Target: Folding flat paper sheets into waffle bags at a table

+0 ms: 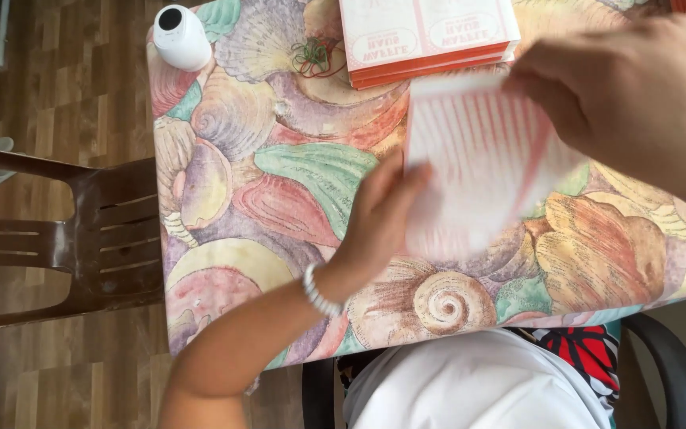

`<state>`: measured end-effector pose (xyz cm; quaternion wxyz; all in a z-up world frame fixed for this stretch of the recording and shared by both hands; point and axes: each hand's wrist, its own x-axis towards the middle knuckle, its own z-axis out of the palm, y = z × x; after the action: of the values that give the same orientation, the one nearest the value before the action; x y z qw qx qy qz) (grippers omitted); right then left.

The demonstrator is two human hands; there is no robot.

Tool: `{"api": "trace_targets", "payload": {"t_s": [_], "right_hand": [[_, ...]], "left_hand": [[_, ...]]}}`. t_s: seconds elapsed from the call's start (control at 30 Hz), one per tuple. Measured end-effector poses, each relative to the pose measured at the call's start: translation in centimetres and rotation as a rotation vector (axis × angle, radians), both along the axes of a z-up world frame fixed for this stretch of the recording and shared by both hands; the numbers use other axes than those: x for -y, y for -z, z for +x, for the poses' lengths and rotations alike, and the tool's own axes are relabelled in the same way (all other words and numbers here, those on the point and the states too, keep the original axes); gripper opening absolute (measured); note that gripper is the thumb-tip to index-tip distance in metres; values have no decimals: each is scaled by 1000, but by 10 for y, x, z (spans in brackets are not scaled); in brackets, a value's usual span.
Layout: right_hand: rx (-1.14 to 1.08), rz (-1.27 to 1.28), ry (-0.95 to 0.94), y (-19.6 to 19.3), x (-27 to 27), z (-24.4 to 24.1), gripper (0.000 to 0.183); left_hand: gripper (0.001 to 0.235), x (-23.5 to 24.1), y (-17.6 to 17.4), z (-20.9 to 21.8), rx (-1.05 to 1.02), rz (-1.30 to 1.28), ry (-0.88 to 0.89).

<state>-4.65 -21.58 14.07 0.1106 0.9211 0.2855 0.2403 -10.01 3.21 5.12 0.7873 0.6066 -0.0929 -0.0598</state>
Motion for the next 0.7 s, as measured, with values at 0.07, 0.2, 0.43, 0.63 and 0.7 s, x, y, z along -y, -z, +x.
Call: {"api": "trace_targets", "payload": {"t_s": [0.07, 0.2, 0.43, 0.63, 0.7], "right_hand": [[-178, 69, -42, 1, 2, -10, 19], [-515, 58, 53, 33, -15, 2, 21], [-671, 268, -148, 115, -29, 38, 16], [-501, 280, -248, 133, -23, 36, 14], [-470, 290, -264, 137, -23, 33, 14]], "left_hand": [[42, -12, -5, -21, -124, -44, 122], [42, -28, -26, -7, -156, 451, 408], [31, -33, 52, 76, 585, 1041, -32], [14, -27, 73, 91, 621, 1080, 19], [13, -29, 76, 91, 633, 1092, 21]]}}
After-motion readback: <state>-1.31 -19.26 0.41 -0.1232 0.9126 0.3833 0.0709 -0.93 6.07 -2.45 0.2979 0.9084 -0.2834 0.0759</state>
